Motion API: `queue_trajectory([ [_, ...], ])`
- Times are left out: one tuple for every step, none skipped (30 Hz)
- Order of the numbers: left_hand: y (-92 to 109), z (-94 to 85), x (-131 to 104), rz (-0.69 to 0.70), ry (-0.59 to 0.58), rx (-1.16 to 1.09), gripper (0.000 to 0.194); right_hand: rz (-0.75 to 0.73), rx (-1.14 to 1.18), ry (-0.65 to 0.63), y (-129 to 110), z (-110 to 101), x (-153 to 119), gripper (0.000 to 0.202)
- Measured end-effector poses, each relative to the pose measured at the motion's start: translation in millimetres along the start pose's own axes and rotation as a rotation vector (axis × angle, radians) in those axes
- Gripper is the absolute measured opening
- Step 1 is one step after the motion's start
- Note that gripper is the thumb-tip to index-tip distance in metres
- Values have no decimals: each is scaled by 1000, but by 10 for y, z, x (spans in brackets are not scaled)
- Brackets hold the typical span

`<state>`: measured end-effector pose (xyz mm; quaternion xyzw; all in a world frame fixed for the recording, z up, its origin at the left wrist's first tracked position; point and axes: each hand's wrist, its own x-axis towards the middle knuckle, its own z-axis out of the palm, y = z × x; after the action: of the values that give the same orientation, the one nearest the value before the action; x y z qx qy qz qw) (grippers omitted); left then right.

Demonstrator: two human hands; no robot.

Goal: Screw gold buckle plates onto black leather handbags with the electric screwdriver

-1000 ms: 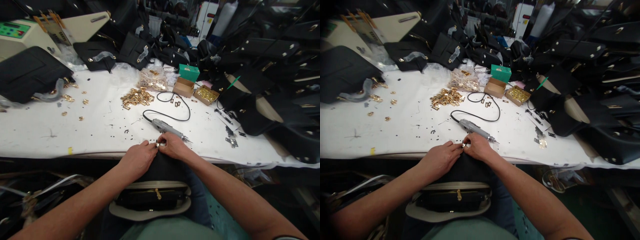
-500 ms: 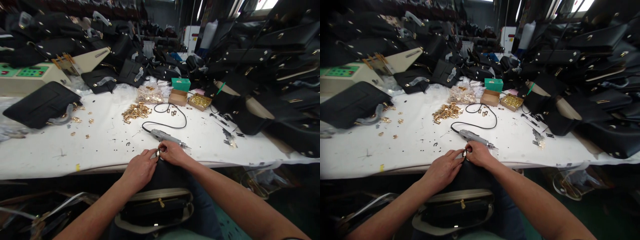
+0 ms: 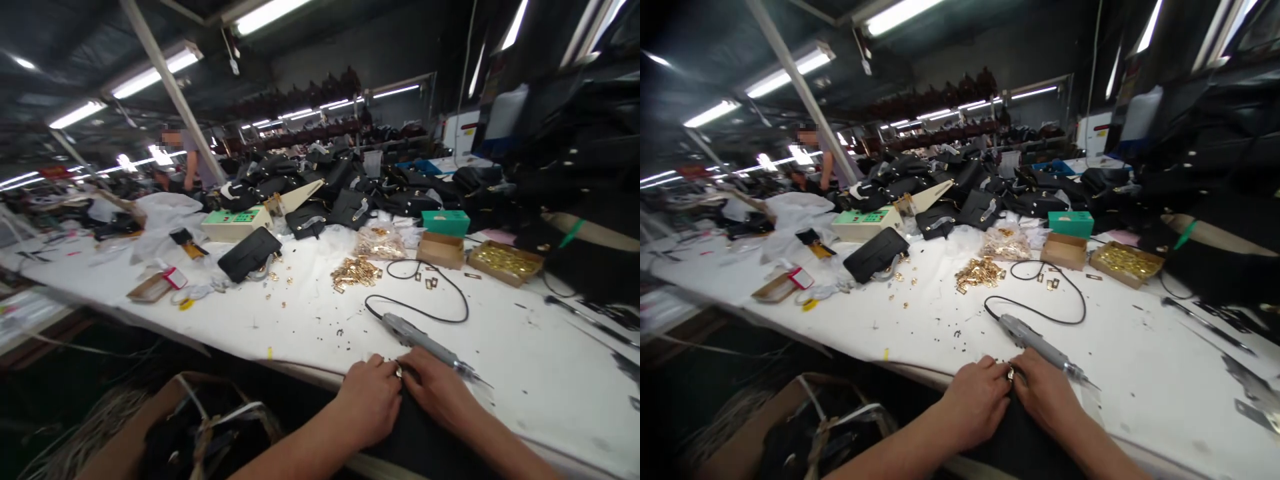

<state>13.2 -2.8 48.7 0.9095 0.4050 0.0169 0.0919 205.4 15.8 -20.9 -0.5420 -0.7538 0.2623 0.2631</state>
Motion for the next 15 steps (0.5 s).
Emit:
queue_trajectory([
  [11,12,-7,-10,7,1,19,-10,4,-27,18,8,-8,24],
  [21,23,-14,-20,12,3,20,-20,11,-61,32,12,-10,26],
  [28,31,-21,-27,17,4,21,-30,18,-92,43,15,-8,27],
  [33,38,-28,-30,19,3,21,-31,25,-104,49,15,-4,27],
  [35,42,-34,-33,22,0,21,-30,33,-103,46,12,-1,27],
  [37,45,-39,-35,25,-7,21,-28,46,-93,35,2,-3,27],
  [41,47,-43,-36,27,-20,21,-26,61,-75,13,-16,-13,26],
  [49,49,-46,-39,30,-35,20,-25,80,-51,-19,-45,-34,26],
  [61,50,-47,-46,34,-52,19,-25,98,-26,-57,-85,-61,26],
  [73,52,-44,-57,41,-67,18,-25,112,1,-99,-136,-91,25],
  [82,56,-39,-70,53,-78,17,-25,123,34,-137,-195,-116,25],
  [83,63,-28,-82,70,-84,16,-21,126,50,-165,-260,-130,23],
  [72,74,-13,-88,94,-83,17,-7,122,85,-178,-329,-133,21],
  [50,92,7,-75,117,-80,17,16,115,125,-172,-401,-123,19],
  [19,116,29,-55,139,-80,19,36,94,151,-147,-476,-105,18],
])
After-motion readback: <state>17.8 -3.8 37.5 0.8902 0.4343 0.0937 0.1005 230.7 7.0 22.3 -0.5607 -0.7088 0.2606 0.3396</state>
